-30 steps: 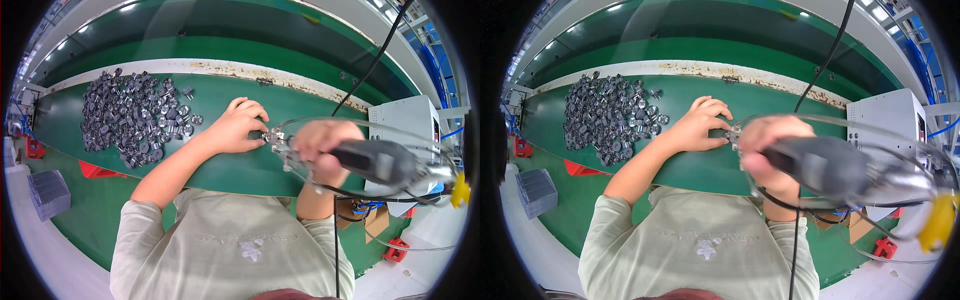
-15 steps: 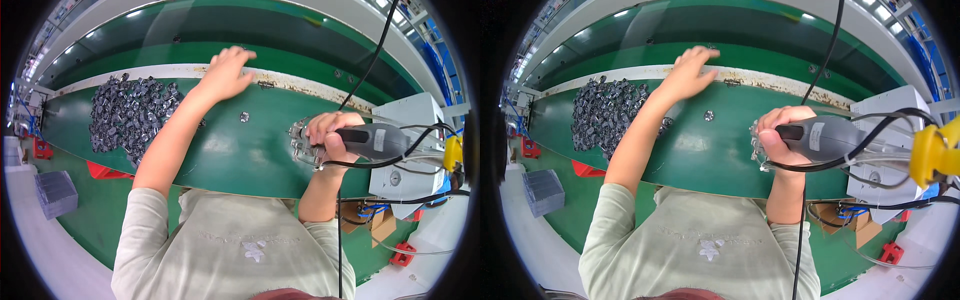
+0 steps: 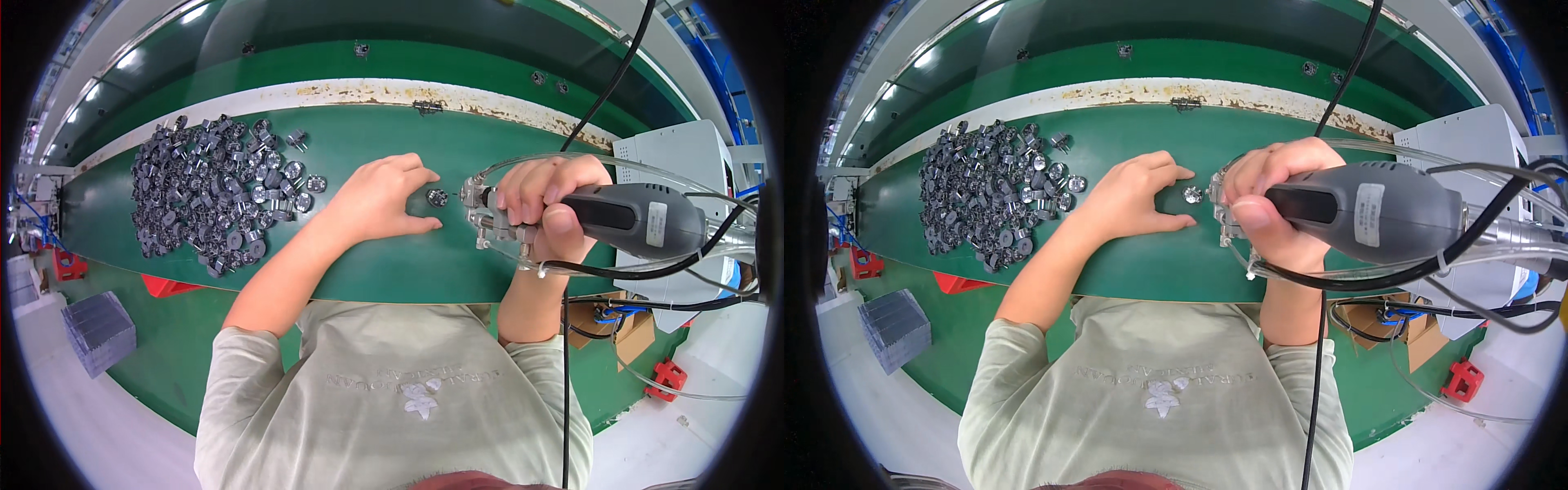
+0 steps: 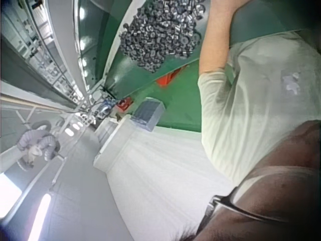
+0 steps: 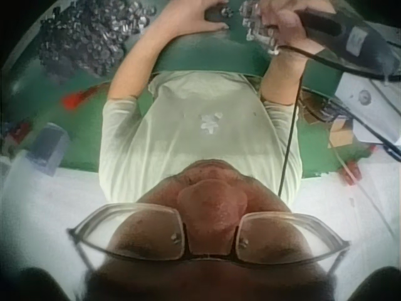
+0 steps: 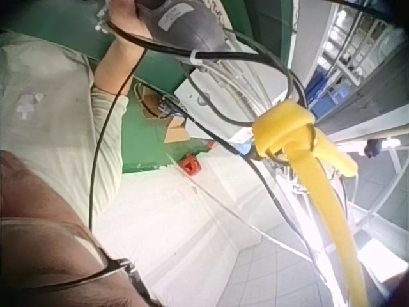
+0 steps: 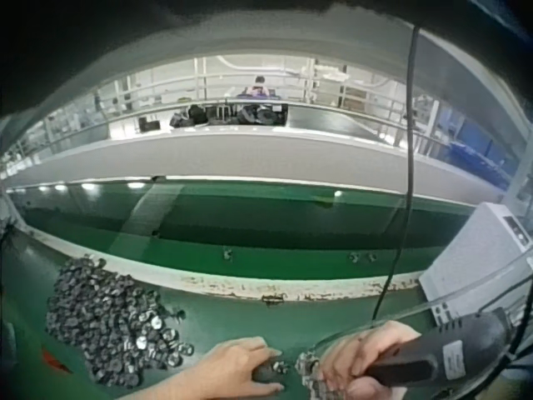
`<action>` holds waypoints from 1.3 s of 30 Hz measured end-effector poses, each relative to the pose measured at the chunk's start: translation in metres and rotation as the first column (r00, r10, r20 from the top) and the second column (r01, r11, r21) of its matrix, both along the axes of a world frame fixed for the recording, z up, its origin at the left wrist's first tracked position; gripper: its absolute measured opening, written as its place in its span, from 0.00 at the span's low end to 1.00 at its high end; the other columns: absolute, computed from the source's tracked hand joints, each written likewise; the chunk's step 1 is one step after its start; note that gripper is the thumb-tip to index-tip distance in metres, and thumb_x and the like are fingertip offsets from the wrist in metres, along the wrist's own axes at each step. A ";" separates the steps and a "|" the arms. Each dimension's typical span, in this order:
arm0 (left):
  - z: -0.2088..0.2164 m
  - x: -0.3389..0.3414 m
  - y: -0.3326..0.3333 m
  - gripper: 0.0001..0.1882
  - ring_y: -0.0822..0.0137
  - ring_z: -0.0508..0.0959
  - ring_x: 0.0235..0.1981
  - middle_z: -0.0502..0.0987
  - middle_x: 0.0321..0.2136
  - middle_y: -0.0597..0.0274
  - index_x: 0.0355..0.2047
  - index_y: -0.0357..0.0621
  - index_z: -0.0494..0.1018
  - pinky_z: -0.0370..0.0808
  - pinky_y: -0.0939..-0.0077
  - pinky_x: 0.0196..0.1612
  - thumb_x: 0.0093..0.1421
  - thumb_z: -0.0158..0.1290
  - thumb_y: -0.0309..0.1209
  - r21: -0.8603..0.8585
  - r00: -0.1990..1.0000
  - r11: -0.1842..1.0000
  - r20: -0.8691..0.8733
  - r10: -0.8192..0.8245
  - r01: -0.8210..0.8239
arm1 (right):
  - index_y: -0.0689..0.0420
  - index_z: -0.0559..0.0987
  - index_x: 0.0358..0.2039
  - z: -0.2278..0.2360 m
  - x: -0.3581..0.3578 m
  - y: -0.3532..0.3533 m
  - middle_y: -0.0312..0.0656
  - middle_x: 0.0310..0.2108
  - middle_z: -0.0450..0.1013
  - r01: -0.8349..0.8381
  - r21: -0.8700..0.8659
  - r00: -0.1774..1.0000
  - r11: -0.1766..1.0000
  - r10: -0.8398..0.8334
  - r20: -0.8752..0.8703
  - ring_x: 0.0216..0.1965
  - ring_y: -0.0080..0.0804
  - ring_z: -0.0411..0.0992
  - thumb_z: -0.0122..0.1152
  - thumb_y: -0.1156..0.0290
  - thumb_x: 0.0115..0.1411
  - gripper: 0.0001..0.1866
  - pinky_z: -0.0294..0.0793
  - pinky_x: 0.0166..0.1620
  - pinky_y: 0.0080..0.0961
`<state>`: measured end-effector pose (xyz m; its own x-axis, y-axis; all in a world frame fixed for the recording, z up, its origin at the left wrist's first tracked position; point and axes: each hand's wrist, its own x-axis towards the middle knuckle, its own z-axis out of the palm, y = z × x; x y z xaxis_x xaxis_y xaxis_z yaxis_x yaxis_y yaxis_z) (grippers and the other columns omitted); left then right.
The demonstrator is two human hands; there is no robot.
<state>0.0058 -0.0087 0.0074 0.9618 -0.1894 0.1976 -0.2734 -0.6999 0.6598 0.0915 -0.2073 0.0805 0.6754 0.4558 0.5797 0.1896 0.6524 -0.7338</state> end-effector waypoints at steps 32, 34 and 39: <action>-0.021 0.006 0.003 0.14 0.57 0.80 0.38 0.79 0.32 0.62 0.34 0.44 0.82 0.76 0.63 0.42 0.50 0.67 0.37 -0.012 0.995 1.000 0.097 -0.025 0.027 | 0.58 0.73 0.29 0.000 -0.012 0.015 0.36 0.21 0.75 0.109 -0.357 0.985 0.928 -0.052 0.165 0.20 0.23 0.69 0.71 0.82 0.48 0.14 0.71 0.28 0.20; -0.023 0.004 0.002 0.14 0.57 0.80 0.39 0.79 0.32 0.62 0.34 0.44 0.82 0.76 0.62 0.42 0.50 0.67 0.37 -0.021 0.997 1.000 0.073 -0.022 0.023 | 0.58 0.73 0.30 -0.001 -0.013 0.016 0.37 0.21 0.75 0.112 -0.362 0.972 0.925 -0.026 0.234 0.21 0.25 0.70 0.73 0.81 0.48 0.15 0.72 0.27 0.22; -0.020 0.004 0.004 0.15 0.55 0.80 0.38 0.79 0.34 0.60 0.36 0.43 0.81 0.77 0.62 0.42 0.50 0.67 0.36 -0.041 0.997 0.999 0.067 -0.024 0.027 | 0.58 0.71 0.32 0.008 -0.012 0.009 0.39 0.20 0.71 -0.021 -0.060 0.991 0.998 0.029 0.133 0.20 0.31 0.70 0.76 0.73 0.52 0.18 0.75 0.27 0.30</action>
<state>0.0102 -0.0049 -0.0121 0.9413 -0.2038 0.2689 -0.3348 -0.6644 0.6682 0.0799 -0.1979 0.0887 0.5815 0.5072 0.6361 0.2733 0.6146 -0.7400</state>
